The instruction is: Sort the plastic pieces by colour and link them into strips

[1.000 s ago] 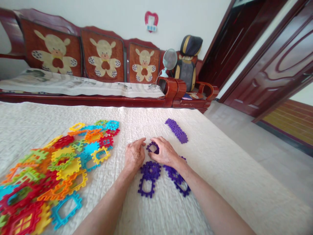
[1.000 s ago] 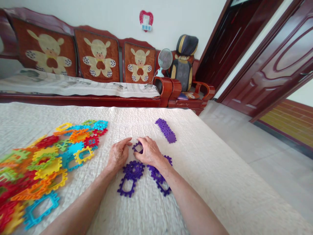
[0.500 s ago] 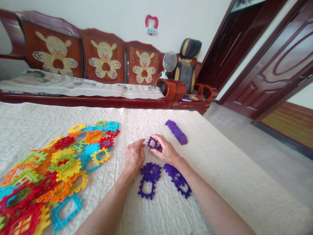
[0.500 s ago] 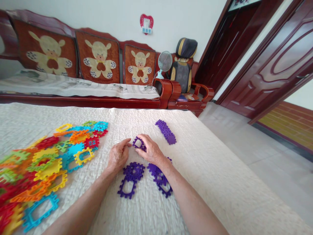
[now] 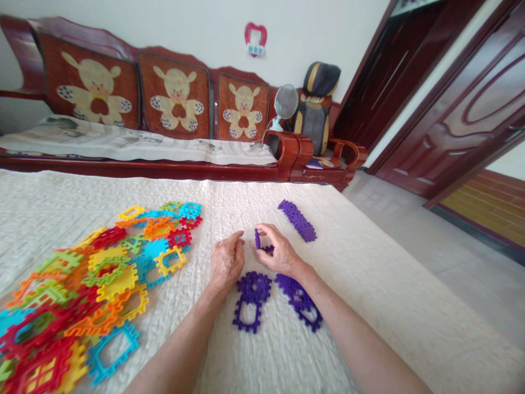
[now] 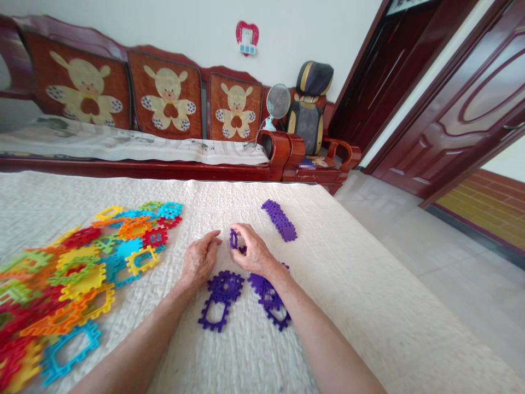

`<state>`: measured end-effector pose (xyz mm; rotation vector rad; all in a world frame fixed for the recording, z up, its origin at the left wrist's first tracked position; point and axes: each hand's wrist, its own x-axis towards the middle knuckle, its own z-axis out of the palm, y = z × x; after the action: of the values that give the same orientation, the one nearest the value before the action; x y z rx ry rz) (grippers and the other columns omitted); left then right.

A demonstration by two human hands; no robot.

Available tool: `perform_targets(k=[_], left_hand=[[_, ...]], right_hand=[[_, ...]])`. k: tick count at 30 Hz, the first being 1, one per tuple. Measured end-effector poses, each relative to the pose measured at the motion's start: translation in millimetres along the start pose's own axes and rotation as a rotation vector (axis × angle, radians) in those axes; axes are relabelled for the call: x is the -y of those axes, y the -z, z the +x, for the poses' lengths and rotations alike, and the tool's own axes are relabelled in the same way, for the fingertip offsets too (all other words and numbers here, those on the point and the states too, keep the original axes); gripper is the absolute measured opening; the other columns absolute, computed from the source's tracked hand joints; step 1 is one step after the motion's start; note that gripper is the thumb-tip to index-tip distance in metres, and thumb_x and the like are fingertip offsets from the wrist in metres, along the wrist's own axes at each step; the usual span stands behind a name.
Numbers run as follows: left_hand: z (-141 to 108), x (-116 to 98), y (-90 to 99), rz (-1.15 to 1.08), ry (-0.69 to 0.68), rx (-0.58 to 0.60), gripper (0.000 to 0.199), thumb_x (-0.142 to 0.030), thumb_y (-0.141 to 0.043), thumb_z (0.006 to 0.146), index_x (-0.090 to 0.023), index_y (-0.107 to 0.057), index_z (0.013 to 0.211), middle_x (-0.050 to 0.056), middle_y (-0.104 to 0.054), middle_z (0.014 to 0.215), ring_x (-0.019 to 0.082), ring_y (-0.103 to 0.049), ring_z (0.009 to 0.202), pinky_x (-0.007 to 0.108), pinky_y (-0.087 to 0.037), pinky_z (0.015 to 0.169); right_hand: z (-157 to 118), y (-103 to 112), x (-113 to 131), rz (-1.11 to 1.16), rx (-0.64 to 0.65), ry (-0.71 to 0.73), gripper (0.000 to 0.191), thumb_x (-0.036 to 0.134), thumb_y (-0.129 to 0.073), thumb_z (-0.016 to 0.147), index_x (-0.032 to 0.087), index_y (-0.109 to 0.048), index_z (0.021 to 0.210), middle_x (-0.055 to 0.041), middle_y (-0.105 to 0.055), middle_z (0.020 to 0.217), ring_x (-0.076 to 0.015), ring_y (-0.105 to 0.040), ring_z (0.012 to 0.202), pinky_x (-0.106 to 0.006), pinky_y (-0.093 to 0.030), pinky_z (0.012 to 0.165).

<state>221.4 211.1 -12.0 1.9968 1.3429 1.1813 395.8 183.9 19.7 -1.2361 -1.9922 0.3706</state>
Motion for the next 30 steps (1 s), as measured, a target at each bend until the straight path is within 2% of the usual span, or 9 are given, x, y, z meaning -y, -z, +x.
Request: perform_targets(k=[3,6,9,12,17,22,24,26,30], left_hand=[[-0.3,1.5,-1.3,0.017,-0.005,-0.017,0.036,-0.016,-0.041,0.085,-0.016,-0.064,0.113,0.005,-0.075,0.092,0.018,-0.069,0.088,0.035,-0.051,0.090],[-0.5,2.3,-1.6,0.023,-0.010,-0.011,0.036,-0.016,-0.042,0.085,-0.017,-0.065,0.112,0.005,-0.074,0.092,0.019,-0.069,0.088,0.035,-0.052,0.089],[-0.6,2.6,-1.0,0.033,-0.012,-0.012,0.035,-0.016,-0.042,0.085,-0.017,-0.065,0.111,0.005,-0.075,0.092,0.019,-0.069,0.089,0.036,-0.052,0.089],[-0.8,2.5,-0.3,0.050,-0.012,-0.005,0.034,-0.017,-0.044,0.085,-0.017,-0.066,0.110,0.006,-0.075,0.092,0.020,-0.069,0.089,0.036,-0.052,0.089],[-0.8,2.1,-0.6,0.085,-0.023,-0.013,0.031,-0.019,-0.045,0.087,-0.017,-0.068,0.107,0.008,-0.074,0.097,0.021,-0.069,0.092,0.036,-0.051,0.088],[-0.5,4.5,-2.5,0.113,-0.046,-0.011,0.031,-0.021,-0.045,0.087,-0.016,-0.069,0.107,0.008,-0.074,0.095,0.022,-0.069,0.090,0.036,-0.051,0.088],[-0.5,5.5,-3.0,0.122,-0.052,-0.012,0.030,-0.021,-0.045,0.087,-0.017,-0.069,0.106,0.008,-0.074,0.095,0.022,-0.069,0.090,0.036,-0.051,0.087],[-0.4,5.9,-3.2,0.138,-0.054,-0.012,0.030,-0.022,-0.045,0.087,-0.017,-0.069,0.105,0.007,-0.074,0.097,0.022,-0.068,0.092,0.035,-0.051,0.087],[0.2,6.2,-3.3,0.148,-0.063,-0.005,0.031,-0.022,-0.045,0.087,-0.016,-0.070,0.105,0.008,-0.074,0.097,0.023,-0.069,0.092,0.036,-0.051,0.087]], right_hand=[[0.9,5.7,0.4,0.178,-0.046,-0.128,0.062,0.016,-0.059,0.072,0.025,-0.040,0.131,-0.0084,-0.053,0.127,-0.0186,-0.058,0.110,-0.039,-0.045,0.101],[0.4,13.5,1.7,0.361,-0.012,-0.233,0.062,0.021,-0.057,0.074,0.026,-0.036,0.133,-0.0081,-0.053,0.129,-0.0186,-0.059,0.110,-0.037,-0.048,0.095],[-1.0,20.6,2.1,0.432,0.037,-0.322,0.062,0.025,-0.054,0.075,0.025,-0.036,0.135,-0.0079,-0.060,0.120,-0.0196,-0.063,0.100,-0.036,-0.053,0.084],[-2.6,28.5,-2.5,0.445,0.021,-0.365,0.063,0.027,-0.053,0.074,0.024,-0.037,0.136,-0.0083,-0.062,0.116,-0.0201,-0.064,0.094,-0.035,-0.053,0.078],[-15.6,64.9,-26.1,0.214,-0.113,-0.370,0.062,0.026,-0.058,0.069,0.024,-0.045,0.129,-0.0099,-0.054,0.124,-0.0222,-0.056,0.110,-0.033,-0.052,0.080],[-52.8,110.2,-59.6,-0.195,-0.340,-0.379,0.058,0.023,-0.058,0.066,0.024,-0.050,0.123,-0.0102,-0.047,0.122,-0.0241,-0.054,0.108,-0.039,-0.052,0.081],[-65.7,113.7,-70.2,-0.287,-0.343,-0.364,0.057,0.019,-0.055,0.065,0.023,-0.050,0.122,-0.0106,-0.045,0.123,-0.0251,-0.052,0.111,-0.041,-0.052,0.083],[-71.8,108.9,-76.8,-0.351,-0.285,-0.298,0.059,0.014,-0.051,0.064,0.023,-0.051,0.123,-0.0104,-0.045,0.122,-0.0249,-0.049,0.115,-0.042,-0.049,0.092],[-67.2,94.5,-80.1,-0.437,-0.179,-0.157,0.069,0.005,-0.045,0.062,0.022,-0.049,0.128,-0.0097,-0.046,0.122,-0.0240,-0.046,0.119,-0.044,-0.039,0.106]])
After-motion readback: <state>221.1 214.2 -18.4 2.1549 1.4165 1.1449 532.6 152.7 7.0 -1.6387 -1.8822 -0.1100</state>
